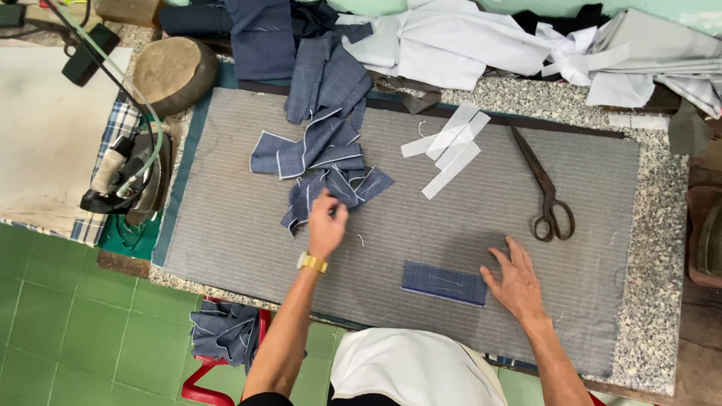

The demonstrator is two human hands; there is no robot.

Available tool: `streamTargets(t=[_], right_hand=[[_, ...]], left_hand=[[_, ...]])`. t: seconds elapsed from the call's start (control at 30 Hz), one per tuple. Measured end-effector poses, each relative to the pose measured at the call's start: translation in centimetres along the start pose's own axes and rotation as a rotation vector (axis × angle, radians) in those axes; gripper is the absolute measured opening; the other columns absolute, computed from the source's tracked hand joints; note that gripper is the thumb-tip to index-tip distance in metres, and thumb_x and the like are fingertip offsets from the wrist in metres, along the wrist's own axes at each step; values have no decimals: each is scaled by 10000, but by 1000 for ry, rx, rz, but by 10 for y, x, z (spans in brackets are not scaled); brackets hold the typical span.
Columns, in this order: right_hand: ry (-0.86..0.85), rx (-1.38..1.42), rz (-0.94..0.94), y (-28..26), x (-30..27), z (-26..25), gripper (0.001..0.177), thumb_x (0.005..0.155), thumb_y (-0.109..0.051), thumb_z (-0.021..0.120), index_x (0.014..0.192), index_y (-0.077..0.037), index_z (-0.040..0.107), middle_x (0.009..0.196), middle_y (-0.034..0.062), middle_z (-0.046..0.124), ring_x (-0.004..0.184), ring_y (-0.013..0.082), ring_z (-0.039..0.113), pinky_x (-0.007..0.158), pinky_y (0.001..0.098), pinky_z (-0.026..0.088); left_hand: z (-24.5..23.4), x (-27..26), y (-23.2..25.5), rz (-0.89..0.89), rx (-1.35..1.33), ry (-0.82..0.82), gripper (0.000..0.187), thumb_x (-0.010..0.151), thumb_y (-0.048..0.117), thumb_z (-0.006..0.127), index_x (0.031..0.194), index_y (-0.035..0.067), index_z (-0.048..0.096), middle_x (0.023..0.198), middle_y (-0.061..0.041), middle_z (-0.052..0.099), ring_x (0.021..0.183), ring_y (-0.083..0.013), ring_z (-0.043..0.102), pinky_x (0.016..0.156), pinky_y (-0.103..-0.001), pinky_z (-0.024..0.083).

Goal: The person uses shears to cut a white paper pattern into strips on a work table. They then arrange several pieces of blue denim fabric on the table, placing the cut paper strips on top of them. Finally, they pick up a white cloth and place it into a red basket.

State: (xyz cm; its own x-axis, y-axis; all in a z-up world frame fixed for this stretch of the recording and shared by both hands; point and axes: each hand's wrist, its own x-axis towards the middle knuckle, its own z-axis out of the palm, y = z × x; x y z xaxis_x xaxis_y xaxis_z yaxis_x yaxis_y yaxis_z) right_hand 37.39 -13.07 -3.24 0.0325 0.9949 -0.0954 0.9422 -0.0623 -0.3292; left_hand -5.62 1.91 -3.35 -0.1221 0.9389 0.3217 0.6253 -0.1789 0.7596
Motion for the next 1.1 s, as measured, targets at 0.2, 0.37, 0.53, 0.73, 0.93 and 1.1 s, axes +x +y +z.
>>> streamTargets(t=[0.2,0.37,0.53,0.73,0.93,1.1], right_hand=[[-6,6,-7,-4,2,-7,505,887,-472,697,1300,-182,692,1544,162,493,1431,343,497,1289,413,319],[-8,12,-4,3,2,0,509,889,-481,695,1308,-192,689,1555,154,480,1444,341,483,1288,420,313],[11,13,-1,6,-2,7,511,888,-482,697,1319,-208,683,1564,133,473,1460,319,467,1286,419,309],[31,28,-22,2,-2,0,499,889,-453,707,1309,-184,686,1551,158,480,1450,340,473,1276,430,315],[-53,46,38,-1,1,-5,511,903,-481,687,1338,-213,671,1586,125,437,1483,317,427,1278,426,297],[-73,67,69,-4,-1,-8,494,928,-477,665,1340,-204,669,1599,114,425,1492,300,416,1273,428,297]], left_hand=[[-73,80,8,-139,-433,170,77,889,-30,574,818,-17,546,1370,-287,610,1254,-330,553,1047,-475,445],[-112,108,20,-164,-442,170,87,891,11,600,817,50,579,1275,-169,677,1130,-212,569,966,-370,454],[-121,114,45,-284,-417,85,87,857,38,601,789,88,581,1098,-70,730,958,-127,585,857,-270,438],[-118,114,107,-423,-849,13,68,779,142,582,780,74,588,706,-14,489,658,-105,457,619,-220,353],[-87,84,51,-517,-1112,-263,122,786,205,572,792,101,510,910,-271,732,805,-231,704,663,-263,473],[-41,58,22,-721,-1281,-186,145,810,176,563,932,150,638,981,-273,743,922,-285,732,794,-333,554]])
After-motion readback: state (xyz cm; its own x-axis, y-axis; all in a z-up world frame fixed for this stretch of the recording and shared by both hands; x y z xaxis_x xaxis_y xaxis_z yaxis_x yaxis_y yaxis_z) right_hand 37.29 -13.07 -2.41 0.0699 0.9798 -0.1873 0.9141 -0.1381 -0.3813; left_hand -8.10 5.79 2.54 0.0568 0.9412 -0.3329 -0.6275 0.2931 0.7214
